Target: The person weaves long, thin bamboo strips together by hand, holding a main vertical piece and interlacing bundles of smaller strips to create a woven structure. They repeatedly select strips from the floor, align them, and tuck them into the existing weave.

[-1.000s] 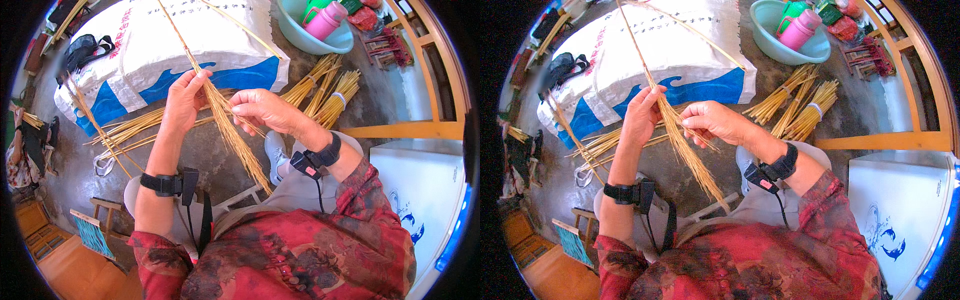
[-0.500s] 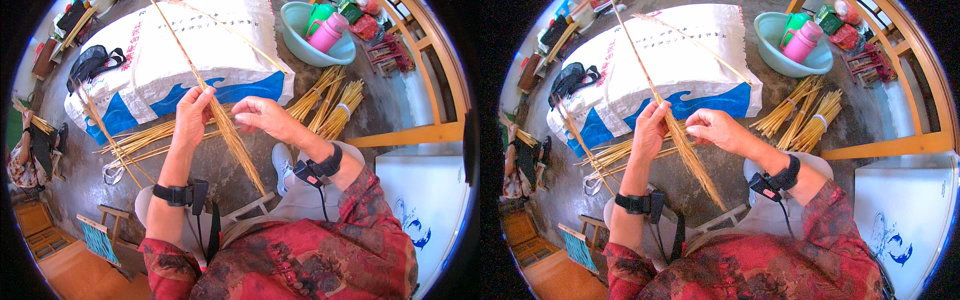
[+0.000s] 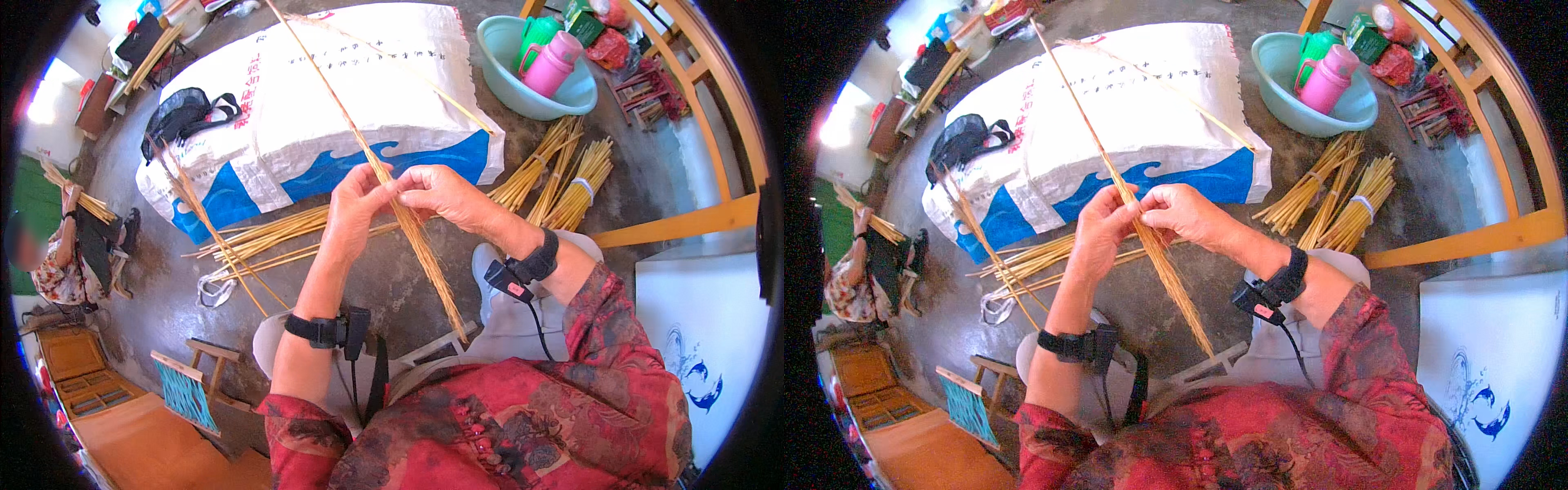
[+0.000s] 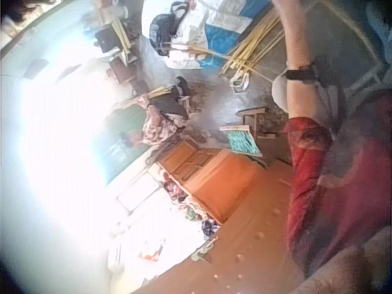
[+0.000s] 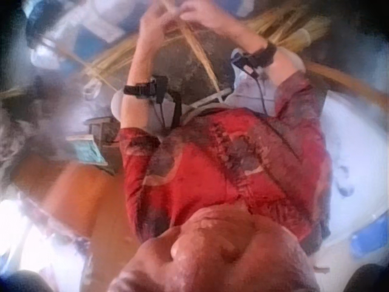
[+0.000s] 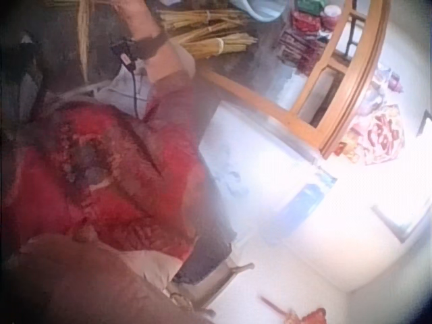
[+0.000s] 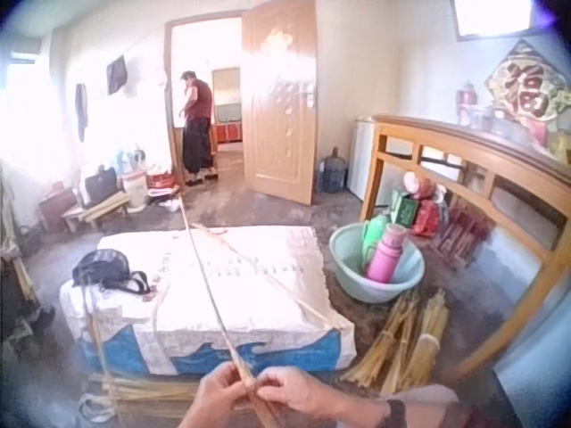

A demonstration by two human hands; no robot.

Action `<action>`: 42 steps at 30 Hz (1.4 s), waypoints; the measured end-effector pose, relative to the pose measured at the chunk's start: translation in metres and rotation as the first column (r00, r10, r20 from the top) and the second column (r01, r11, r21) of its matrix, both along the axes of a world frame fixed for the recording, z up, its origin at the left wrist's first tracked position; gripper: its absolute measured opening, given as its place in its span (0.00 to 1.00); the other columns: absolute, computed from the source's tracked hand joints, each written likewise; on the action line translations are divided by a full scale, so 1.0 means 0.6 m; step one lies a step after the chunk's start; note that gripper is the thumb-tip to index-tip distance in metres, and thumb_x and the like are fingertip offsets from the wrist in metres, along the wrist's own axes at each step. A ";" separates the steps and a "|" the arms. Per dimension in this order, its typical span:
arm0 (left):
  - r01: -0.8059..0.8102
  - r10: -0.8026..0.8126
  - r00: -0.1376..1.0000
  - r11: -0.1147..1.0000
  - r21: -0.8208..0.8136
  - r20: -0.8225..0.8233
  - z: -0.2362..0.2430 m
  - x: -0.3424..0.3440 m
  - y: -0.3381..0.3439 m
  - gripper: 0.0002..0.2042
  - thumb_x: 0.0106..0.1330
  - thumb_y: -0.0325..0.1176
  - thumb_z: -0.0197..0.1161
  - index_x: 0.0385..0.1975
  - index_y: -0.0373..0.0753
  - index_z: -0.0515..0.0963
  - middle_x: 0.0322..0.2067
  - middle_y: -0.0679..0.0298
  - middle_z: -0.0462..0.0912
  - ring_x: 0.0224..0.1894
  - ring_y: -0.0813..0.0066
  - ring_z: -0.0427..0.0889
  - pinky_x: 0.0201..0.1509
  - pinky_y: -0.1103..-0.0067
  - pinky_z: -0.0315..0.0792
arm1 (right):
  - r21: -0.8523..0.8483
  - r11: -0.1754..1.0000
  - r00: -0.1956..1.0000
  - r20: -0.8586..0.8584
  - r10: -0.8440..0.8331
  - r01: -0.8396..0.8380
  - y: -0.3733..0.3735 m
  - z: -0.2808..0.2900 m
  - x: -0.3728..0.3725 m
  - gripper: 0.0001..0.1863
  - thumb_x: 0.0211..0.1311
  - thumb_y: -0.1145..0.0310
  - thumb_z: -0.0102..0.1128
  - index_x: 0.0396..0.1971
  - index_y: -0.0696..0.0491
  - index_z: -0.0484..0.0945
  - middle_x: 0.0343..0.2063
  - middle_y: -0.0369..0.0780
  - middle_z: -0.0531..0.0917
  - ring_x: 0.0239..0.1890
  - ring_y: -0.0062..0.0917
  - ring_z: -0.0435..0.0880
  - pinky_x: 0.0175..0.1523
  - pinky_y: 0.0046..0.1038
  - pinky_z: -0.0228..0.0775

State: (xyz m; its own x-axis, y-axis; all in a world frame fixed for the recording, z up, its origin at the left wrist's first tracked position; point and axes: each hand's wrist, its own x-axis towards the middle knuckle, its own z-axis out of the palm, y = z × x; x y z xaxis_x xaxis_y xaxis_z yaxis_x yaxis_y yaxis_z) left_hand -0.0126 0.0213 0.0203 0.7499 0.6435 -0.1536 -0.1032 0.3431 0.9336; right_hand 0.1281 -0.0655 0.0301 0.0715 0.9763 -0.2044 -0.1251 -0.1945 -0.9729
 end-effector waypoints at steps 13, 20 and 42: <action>0.091 -0.078 0.992 0.986 -0.136 0.102 -0.005 -0.022 0.007 0.17 0.57 0.25 0.53 0.48 0.33 0.65 0.34 0.64 0.73 0.37 0.74 0.75 0.42 0.76 0.70 | 0.012 0.998 0.996 -0.060 0.061 -0.060 -0.008 0.009 -0.010 0.10 0.49 0.74 0.51 0.33 0.60 0.70 0.27 0.37 0.75 0.26 0.19 0.75 0.28 0.21 0.69; 0.093 -0.073 0.992 0.977 -0.191 0.107 -0.005 -0.014 0.002 0.17 0.57 0.23 0.51 0.48 0.33 0.65 0.32 0.66 0.73 0.37 0.75 0.74 0.42 0.75 0.71 | 0.023 0.997 0.997 -0.033 0.072 -0.071 -0.009 0.001 0.001 0.09 0.50 0.72 0.52 0.33 0.58 0.71 0.25 0.36 0.75 0.25 0.18 0.75 0.28 0.20 0.69; 0.117 -0.118 0.993 0.991 0.067 0.002 -0.012 -0.010 -0.003 0.17 0.57 0.28 0.56 0.47 0.37 0.68 0.27 0.70 0.73 0.28 0.83 0.71 0.32 0.84 0.69 | -0.078 0.997 0.995 0.098 -0.006 0.014 -0.013 0.000 -0.011 0.07 0.51 0.70 0.51 0.28 0.58 0.70 0.22 0.36 0.76 0.21 0.18 0.74 0.25 0.19 0.66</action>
